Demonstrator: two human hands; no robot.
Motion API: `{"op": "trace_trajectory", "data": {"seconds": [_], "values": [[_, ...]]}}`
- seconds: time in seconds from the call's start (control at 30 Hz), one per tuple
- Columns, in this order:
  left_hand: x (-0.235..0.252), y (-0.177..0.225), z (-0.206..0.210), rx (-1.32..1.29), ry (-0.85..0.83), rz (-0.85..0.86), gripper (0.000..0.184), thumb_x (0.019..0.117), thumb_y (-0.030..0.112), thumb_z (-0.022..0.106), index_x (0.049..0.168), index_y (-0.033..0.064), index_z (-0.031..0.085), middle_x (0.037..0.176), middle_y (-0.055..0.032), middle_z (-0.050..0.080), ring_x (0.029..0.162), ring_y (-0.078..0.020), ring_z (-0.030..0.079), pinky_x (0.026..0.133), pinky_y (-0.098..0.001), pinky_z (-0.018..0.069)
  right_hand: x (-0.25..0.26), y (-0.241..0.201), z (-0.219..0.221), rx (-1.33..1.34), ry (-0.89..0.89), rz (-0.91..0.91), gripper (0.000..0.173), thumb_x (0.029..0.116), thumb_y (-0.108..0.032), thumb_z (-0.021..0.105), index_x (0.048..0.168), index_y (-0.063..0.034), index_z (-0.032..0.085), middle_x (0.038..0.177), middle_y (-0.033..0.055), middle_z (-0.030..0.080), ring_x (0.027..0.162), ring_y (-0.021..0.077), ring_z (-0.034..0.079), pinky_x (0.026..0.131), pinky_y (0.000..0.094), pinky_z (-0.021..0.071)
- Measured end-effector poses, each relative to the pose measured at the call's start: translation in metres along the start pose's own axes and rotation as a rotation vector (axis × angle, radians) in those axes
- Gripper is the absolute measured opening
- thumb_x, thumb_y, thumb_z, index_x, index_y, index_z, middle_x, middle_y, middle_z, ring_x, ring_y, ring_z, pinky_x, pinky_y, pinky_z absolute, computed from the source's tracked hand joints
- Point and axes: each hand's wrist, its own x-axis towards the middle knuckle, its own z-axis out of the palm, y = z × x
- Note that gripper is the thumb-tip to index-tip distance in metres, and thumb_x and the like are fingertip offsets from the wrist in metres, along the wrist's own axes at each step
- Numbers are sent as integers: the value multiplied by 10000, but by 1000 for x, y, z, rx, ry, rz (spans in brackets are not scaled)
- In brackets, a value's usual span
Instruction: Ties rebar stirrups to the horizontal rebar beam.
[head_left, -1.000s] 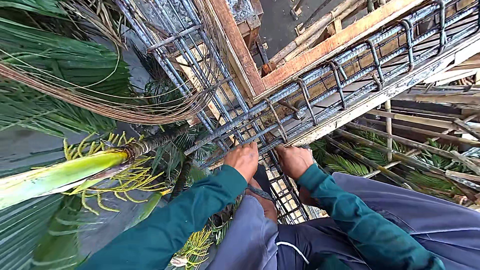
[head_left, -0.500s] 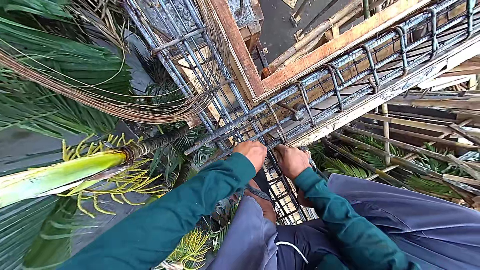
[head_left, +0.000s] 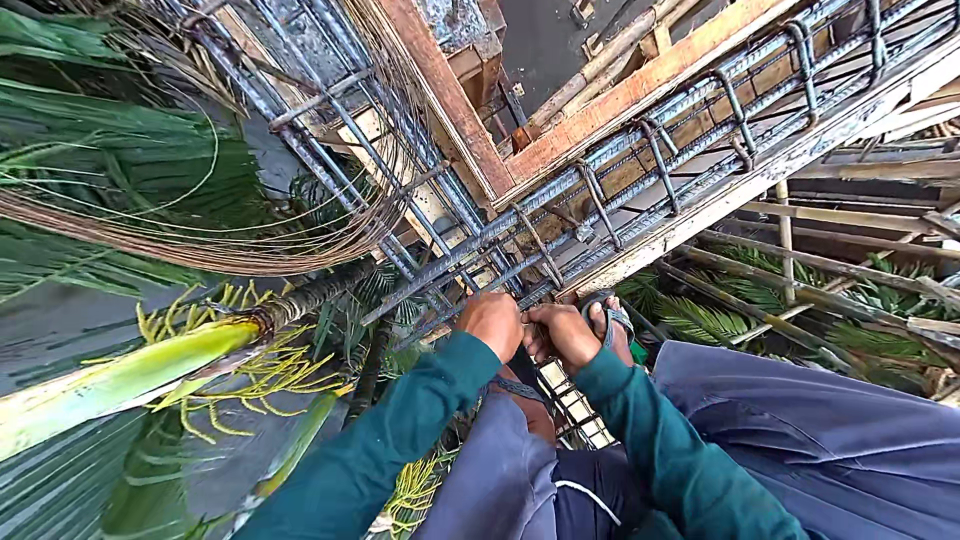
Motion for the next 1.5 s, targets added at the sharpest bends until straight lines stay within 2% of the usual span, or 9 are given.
{"op": "trace_trajectory", "data": {"seconds": [0.13, 0.23, 0.33, 0.47, 0.67, 0.8, 1.27, 1.4, 1.5], "values": [[-10, -1, 2, -171, -1, 50, 438, 1101, 345, 432, 1091, -8, 690, 1007, -200, 694, 1015, -359, 678, 909, -563, 520, 0, 0, -8, -208, 15, -70, 384, 1125, -213, 393, 1007, 5, 687, 721, 48, 677, 588, 106, 621, 514, 251, 492], [-11, -11, 5, -517, -28, 39, 581, 1112, 469, 362, 1145, -2, 699, 961, -161, 714, 842, -266, 688, 835, -481, 547, 7, -5, -19, -389, -14, -105, 428, 1127, -241, 389, 949, -18, 708, 688, 11, 637, 570, 83, 569, 533, 247, 466], [-11, -22, 15, -932, -21, 7, 548, 1145, 363, 291, 1128, -49, 651, 867, -110, 709, 704, -148, 688, 704, -311, 579, 15, -8, -27, -419, -59, -94, 371, 1107, -231, 450, 967, -27, 726, 634, -26, 559, 528, 58, 517, 534, 229, 466], [-8, -41, 30, -1236, -44, 74, 343, 1108, 103, 428, 1391, -46, 550, 932, -99, 726, 746, -110, 703, 716, -256, 585, 24, -11, -34, -275, -124, -35, 370, 1107, -228, 430, 987, -21, 712, 614, -30, 554, 504, 67, 525, 507, 230, 482], [-5, -50, 50, -959, 113, 181, 329, 1063, 118, 550, 1373, 60, 644, 1172, -118, 717, 936, -171, 681, 858, -349, 548, 29, -12, -33, -173, -89, -13, 393, 1105, -222, 371, 1010, -7, 686, 627, 6, 586, 510, 99, 557, 511, 251, 501], [-9, -42, 57, -769, 230, 248, 357, 1082, 165, 499, 1393, 57, 637, 1342, -176, 645, 1249, -290, 613, 1102, -483, 448, 27, -12, -31, -128, -56, -33, 360, 1100, -185, 361, 984, -3, 650, 632, 31, 605, 530, 120, 582, 529, 265, 516], [-7, -45, 89, -615, 452, 401, 381, 1084, 181, 444, 1378, 66, 656, 1290, -149, 676, 1255, -293, 602, 1109, -452, 439, 25, 9, -23, 95, -11, -14, 270, 1071, -157, 430, 931, -47, 633, 693, 36, 602, 565, 128, 583, 550, 284, 533], [-13, -35, 81, -586, 353, 355, 425, 1091, 152, 381, 1449, 26, 572, 1396, -172, 609, 1345, -308, 535, 1163, -448, 384, 20, 14, -17, -24, -42, -35, 246, 1094, -197, 443, 1180, -25, 597, 958, 116, 683, 765, 219, 685, 663, 379, 589], [-17, -31, 77, -493, 319, 335, 468, 1110, 256, 355, 1475, 27, 539, 1417, -168, 587, 1364, -319, 510, 1164, -461, 382, 13, 13, -13, 40, -98, 11, 295, 1120, -233, 369, 1244, -29, 542, 977, 155, 691, 790, 262, 715, 698, 433, 618]]}}
